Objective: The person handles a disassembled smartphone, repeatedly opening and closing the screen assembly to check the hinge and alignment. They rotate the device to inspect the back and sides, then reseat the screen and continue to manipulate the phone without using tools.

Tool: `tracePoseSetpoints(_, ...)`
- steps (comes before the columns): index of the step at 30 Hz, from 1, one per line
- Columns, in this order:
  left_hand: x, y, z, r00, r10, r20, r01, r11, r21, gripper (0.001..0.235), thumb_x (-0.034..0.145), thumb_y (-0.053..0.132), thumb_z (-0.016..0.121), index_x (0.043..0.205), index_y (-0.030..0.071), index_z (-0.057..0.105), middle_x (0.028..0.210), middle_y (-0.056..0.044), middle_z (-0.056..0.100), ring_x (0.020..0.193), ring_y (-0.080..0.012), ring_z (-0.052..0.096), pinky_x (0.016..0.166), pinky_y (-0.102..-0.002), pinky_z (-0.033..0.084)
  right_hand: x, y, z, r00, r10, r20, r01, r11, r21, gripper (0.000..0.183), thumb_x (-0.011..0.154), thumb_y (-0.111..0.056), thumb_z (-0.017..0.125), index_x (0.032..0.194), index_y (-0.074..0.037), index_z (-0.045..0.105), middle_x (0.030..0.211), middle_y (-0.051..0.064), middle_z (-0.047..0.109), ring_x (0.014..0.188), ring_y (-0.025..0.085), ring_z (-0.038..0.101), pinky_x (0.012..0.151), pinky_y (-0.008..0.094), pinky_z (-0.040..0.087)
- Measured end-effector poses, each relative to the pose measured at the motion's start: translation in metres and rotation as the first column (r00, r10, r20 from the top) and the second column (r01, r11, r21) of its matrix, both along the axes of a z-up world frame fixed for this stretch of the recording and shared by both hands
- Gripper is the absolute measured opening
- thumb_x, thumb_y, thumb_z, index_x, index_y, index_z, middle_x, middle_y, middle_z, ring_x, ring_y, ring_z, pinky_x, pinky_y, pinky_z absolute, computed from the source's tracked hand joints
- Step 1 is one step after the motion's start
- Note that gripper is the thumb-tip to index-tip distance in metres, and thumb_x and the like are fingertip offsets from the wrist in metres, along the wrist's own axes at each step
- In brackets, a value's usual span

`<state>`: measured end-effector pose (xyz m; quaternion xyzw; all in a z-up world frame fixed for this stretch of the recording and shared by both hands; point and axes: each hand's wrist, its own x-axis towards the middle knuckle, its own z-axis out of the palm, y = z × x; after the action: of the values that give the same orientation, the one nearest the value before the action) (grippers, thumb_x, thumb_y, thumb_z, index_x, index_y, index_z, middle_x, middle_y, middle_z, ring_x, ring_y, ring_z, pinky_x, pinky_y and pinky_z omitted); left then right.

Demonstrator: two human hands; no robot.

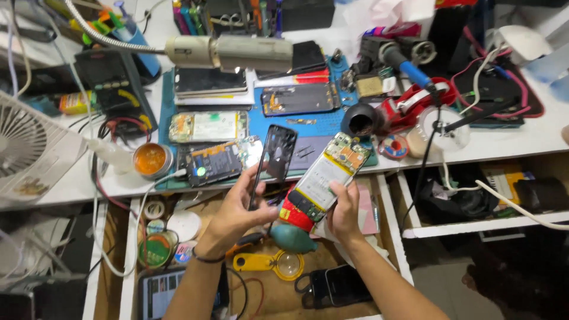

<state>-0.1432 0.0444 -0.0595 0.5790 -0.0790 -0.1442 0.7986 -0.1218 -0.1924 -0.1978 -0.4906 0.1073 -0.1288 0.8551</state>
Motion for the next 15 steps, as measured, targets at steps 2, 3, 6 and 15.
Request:
tracePoseSetpoints(2,-0.004,-0.003,-0.002,0.989,0.147,0.007,-0.146,0.977,0.154,0.105,0.067,0.011,0.092,0.155,0.004,0.036,0.099,-0.004,0.041,0.069,-0.0122,0.06,0.055,-0.025,0.056,-0.007,0.007,0.011,0.999,0.037,-0.008,-0.037,0.999,-0.03,0.041,0.091,-0.018,0.059,0.131,-0.006,0.055,0.108,0.016,0.069,0.091,0.023,0.07,0.08,0.047,0.062)
tracePoseSetpoints(3,0.003,-0.008,-0.002,0.968,0.245,0.059,-0.252,0.923,0.29,0.11,0.062,0.015,0.096,0.154,0.005,0.038,0.098,-0.006,0.041,0.066,-0.0128,0.059,0.054,-0.024,0.057,-0.004,0.006,0.02,0.999,0.035,0.016,-0.034,0.997,-0.07,0.039,0.092,-0.019,0.058,0.129,-0.007,0.054,0.105,0.015,0.069,0.088,0.021,0.07,0.079,0.045,0.062)
tracePoseSetpoints(6,0.001,-0.011,-0.001,0.937,0.313,0.156,-0.349,0.815,0.462,0.113,0.063,0.028,0.096,0.155,0.003,0.036,0.1,-0.011,0.044,0.073,-0.0185,0.059,0.063,-0.032,0.058,-0.008,0.011,0.037,0.998,0.04,0.041,-0.036,0.995,-0.096,0.038,0.092,-0.019,0.059,0.128,-0.007,0.055,0.102,0.012,0.068,0.086,0.018,0.068,0.078,0.042,0.061)
tracePoseSetpoints(15,-0.017,-0.026,0.012,0.901,0.234,0.365,-0.41,0.731,0.545,0.093,0.085,0.026,0.079,0.16,0.002,0.029,0.104,-0.015,0.046,0.086,-0.0329,0.073,0.072,-0.046,0.059,-0.017,0.012,0.06,0.991,0.115,0.074,-0.086,0.945,-0.316,0.033,0.096,-0.021,0.056,0.126,-0.007,0.054,0.099,0.011,0.068,0.085,0.015,0.064,0.083,0.04,0.059)
